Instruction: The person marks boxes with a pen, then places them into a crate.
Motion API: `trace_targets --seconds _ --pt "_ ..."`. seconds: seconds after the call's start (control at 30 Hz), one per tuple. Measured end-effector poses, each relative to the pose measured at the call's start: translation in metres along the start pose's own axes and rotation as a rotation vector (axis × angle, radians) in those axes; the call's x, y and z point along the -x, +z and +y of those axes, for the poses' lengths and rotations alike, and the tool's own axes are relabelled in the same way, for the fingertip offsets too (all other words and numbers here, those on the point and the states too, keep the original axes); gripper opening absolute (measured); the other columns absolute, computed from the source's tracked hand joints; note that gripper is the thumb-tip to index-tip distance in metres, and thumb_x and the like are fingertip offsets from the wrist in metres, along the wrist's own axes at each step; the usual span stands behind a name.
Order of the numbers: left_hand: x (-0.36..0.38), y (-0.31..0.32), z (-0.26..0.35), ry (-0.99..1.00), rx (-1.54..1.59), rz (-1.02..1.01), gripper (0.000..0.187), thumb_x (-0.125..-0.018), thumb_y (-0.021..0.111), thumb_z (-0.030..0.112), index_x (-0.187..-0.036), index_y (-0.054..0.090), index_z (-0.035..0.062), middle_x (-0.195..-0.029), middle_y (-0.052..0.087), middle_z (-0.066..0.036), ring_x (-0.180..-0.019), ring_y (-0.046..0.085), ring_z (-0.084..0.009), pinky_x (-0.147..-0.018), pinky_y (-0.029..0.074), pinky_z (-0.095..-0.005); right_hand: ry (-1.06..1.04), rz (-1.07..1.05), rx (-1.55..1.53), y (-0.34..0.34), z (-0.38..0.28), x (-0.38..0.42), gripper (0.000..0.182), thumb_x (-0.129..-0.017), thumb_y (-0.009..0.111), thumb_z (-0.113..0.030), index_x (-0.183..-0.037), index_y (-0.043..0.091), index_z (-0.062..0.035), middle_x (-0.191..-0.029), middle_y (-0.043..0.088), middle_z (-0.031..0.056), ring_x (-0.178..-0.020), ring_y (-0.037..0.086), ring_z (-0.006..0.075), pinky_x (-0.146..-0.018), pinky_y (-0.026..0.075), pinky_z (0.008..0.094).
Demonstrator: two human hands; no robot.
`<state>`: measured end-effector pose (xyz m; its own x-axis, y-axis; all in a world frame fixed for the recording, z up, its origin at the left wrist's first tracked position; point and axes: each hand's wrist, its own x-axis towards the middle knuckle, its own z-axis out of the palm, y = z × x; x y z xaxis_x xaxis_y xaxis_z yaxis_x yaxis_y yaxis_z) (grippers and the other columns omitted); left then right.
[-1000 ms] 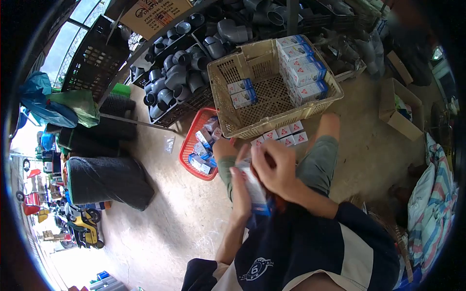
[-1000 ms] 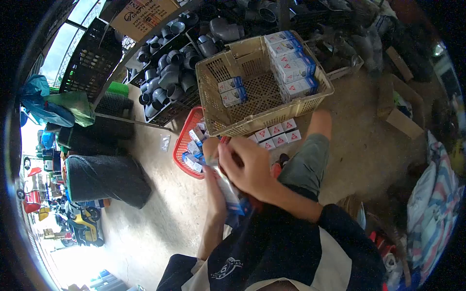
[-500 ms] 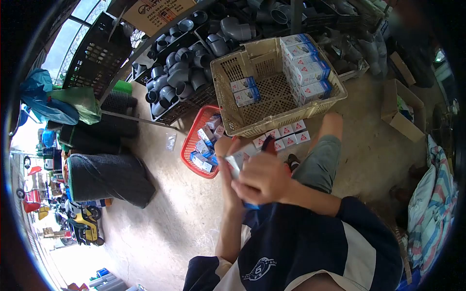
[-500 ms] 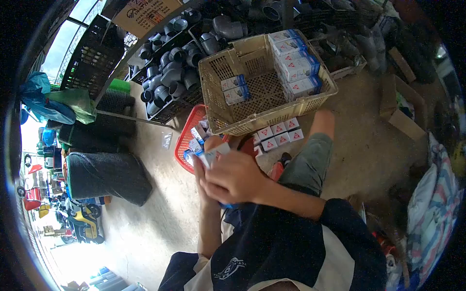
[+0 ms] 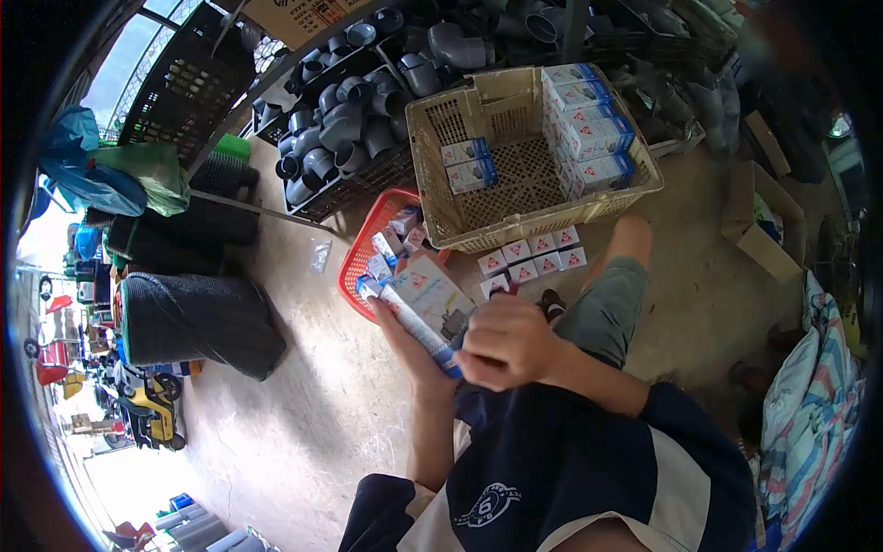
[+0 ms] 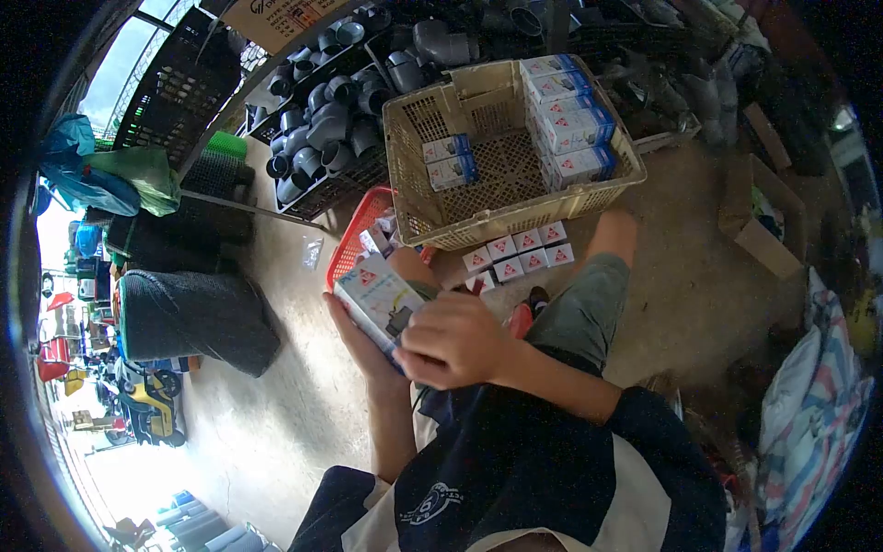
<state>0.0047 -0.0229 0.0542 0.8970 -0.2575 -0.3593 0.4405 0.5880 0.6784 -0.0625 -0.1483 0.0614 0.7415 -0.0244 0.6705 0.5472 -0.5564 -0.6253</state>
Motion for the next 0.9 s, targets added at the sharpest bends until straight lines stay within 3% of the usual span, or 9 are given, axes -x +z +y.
trace_targets --seconds 0.27,0.4,0.53,0.57,0.6,0.67,0.73,0.83,0.9 --pt "0.043 0.013 -0.016 -0.030 -0.162 -0.158 0.079 -0.102 0.022 0.066 -0.157 0.027 0.0103 -0.140 0.052 -0.015 -0.125 0.053 -0.0277 -0.107 0.043 -0.0401 0.400 0.292 -0.022 -0.007 0.027 -0.019 0.020 -0.085 0.070 -0.010 -0.071 0.058 -0.0013 -0.064 0.053 0.0112 -0.054 0.053 0.0226 -0.051 0.039 0.0329" --pt "0.039 0.006 -0.027 -0.064 -0.071 -0.044 0.075 -0.102 0.025 0.063 -0.153 0.034 0.0083 -0.130 0.058 -0.014 -0.112 0.060 -0.0239 -0.098 0.050 -0.0381 0.721 0.617 -0.482 -0.022 0.032 -0.037 0.025 -0.099 0.062 -0.020 -0.079 0.058 -0.0059 -0.065 0.053 -0.0030 -0.060 0.051 0.0063 -0.054 0.038 0.0262" --pt "0.027 -0.045 -0.052 -0.329 0.075 0.017 0.070 -0.102 0.028 0.061 -0.150 0.038 0.0101 -0.133 0.057 -0.017 -0.114 0.062 -0.0321 -0.097 0.053 -0.0459 0.696 0.877 -0.886 -0.037 0.024 -0.050 0.016 -0.103 0.057 -0.024 -0.096 0.054 -0.0096 -0.081 0.044 -0.0075 -0.071 0.040 0.0018 -0.065 0.035 0.0176" --pt "0.012 -0.093 -0.077 -0.401 0.400 -0.313 0.068 -0.102 0.032 0.061 -0.146 0.042 0.0104 -0.136 0.056 -0.017 -0.118 0.061 -0.0329 -0.099 0.052 -0.0466 0.659 0.911 -0.871 -0.035 0.019 -0.050 0.014 -0.104 0.056 -0.023 -0.098 0.053 -0.0099 -0.083 0.045 -0.0067 -0.072 0.040 0.0022 -0.065 0.035 0.0182" --pt "0.012 -0.084 -0.077 -0.406 0.472 -0.283 0.068 -0.101 0.033 0.061 -0.146 0.042 0.0106 -0.137 0.056 -0.017 -0.120 0.060 -0.0327 -0.101 0.051 -0.0467 0.621 0.943 -0.857 -0.032 0.014 -0.048 0.013 -0.104 0.056 -0.021 -0.099 0.052 -0.0103 -0.085 0.045 -0.0059 -0.073 0.041 0.0026 -0.065 0.036 0.0188" --pt "0.016 -0.061 -0.076 -0.416 0.615 -0.216 0.068 -0.101 0.034 0.061 -0.146 0.043 0.0111 -0.138 0.055 -0.017 -0.123 0.058 -0.0323 -0.103 0.049 -0.0468 0.669 0.785 -0.692 -0.013 0.012 -0.012 0.011 -0.100 0.059 -0.015 -0.100 0.049 -0.0092 -0.089 0.045 -0.0036 -0.079 0.043 0.0056 -0.072 0.039 0.0229" --pt "0.013 -0.069 -0.073 -0.348 0.665 -0.449 0.068 -0.101 0.035 0.061 -0.147 0.041 0.0114 -0.142 0.051 -0.018 -0.126 0.055 -0.0329 -0.107 0.047 -0.0463 0.634 0.484 -0.394 0.003 -0.006 0.013 0.017 -0.094 0.066 -0.016 -0.097 0.052 -0.0078 -0.091 0.052 0.0004 -0.080 0.051 0.0109 -0.074 0.043 0.0249" --pt "0.002 -0.046 -0.040 -0.303 0.216 -0.281 0.071 -0.103 0.032 0.061 -0.153 0.034 0.0108 -0.144 0.049 -0.019 -0.127 0.055 -0.0321 -0.108 0.045 -0.0451 0.550 0.086 -0.082 -0.005 -0.011 0.028 0.026 -0.084 0.073 -0.018 -0.103 0.058 -0.0072 -0.097 0.058 0.0073 -0.089 0.059 0.0215 -0.082 0.047 0.0325" --pt "0.010 -0.025 -0.025 -0.297 -0.030 -0.314 0.072 -0.103 0.030 0.061 -0.154 0.032 0.0103 -0.143 0.050 -0.018 -0.128 0.054 -0.0306 -0.109 0.044 -0.0436 0.410 0.071 0.078 -0.010 -0.010 0.017 0.033 -0.081 0.075 -0.019 -0.109 0.062 -0.0087 -0.103 0.060 0.0113 -0.098 0.060 0.0285 -0.088 0.047 0.0390"
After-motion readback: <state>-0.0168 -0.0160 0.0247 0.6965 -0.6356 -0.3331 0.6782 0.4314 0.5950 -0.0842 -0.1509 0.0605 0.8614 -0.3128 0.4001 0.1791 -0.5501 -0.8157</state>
